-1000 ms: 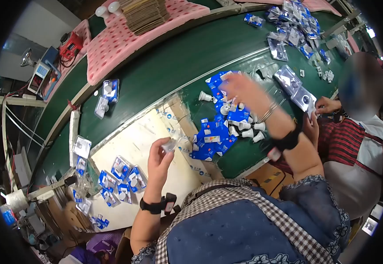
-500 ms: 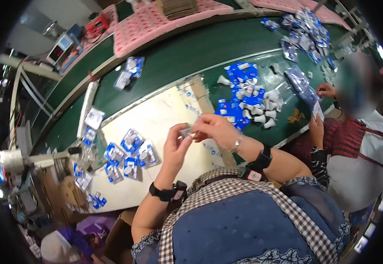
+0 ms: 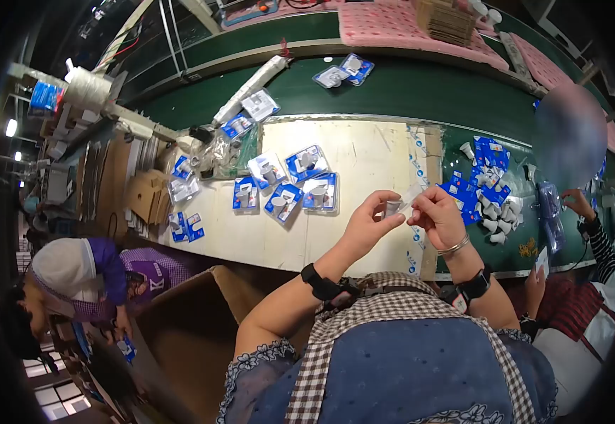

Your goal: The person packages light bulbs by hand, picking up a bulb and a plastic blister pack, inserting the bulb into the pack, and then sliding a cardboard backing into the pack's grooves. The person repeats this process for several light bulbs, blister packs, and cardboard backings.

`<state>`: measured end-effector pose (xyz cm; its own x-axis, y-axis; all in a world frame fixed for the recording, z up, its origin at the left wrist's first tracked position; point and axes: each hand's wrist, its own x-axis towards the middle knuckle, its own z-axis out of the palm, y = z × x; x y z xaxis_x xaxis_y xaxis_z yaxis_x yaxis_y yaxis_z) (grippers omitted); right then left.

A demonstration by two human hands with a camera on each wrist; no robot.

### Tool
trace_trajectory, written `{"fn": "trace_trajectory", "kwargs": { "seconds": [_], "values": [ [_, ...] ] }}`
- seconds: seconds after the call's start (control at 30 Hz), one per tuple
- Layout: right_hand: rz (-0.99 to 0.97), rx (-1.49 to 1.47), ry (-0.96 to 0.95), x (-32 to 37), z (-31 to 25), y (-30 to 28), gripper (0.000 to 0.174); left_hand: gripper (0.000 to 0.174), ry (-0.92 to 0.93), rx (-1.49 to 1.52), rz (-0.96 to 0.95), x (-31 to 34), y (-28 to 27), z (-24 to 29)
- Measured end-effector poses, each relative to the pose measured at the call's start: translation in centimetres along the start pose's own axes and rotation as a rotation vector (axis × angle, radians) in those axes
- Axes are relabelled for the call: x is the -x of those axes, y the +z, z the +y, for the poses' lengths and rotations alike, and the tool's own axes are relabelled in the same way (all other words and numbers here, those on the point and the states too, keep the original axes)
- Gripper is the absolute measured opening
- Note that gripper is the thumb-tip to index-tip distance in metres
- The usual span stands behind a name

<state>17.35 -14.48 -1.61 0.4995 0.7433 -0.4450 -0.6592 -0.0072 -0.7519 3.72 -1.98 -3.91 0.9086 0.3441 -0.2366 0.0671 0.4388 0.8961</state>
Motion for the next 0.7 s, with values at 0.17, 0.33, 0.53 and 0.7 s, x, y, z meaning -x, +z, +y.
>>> {"fn": "trace_trajectory", "kwargs": {
  "seconds": [0.17,0.33,0.53,0.7],
  "values": [
    [-0.075,0.114,-0.075,0.0,1.2,1.0,0.008,0.04,-0.062,0.089,-0.026,1.9,-1.3,-0.1],
    [-0.112,0.053,-0.04,0.1,2.1,3.0,0.008,0.031,-0.175,0.37,0.006,3.4,-2.3,0.0],
    [0.006,0.06,0.003,1.3,3.4,4.0,0.007,0.03,0.052,0.13,0.188,3.3,-3.5,-1.1],
    [0.273,0.582,-0.313,1.0,3.5,2.3,0.007,0.032,0.398,-0.588,0.224,2.6,-2.0,-0.4]
  ]
}}
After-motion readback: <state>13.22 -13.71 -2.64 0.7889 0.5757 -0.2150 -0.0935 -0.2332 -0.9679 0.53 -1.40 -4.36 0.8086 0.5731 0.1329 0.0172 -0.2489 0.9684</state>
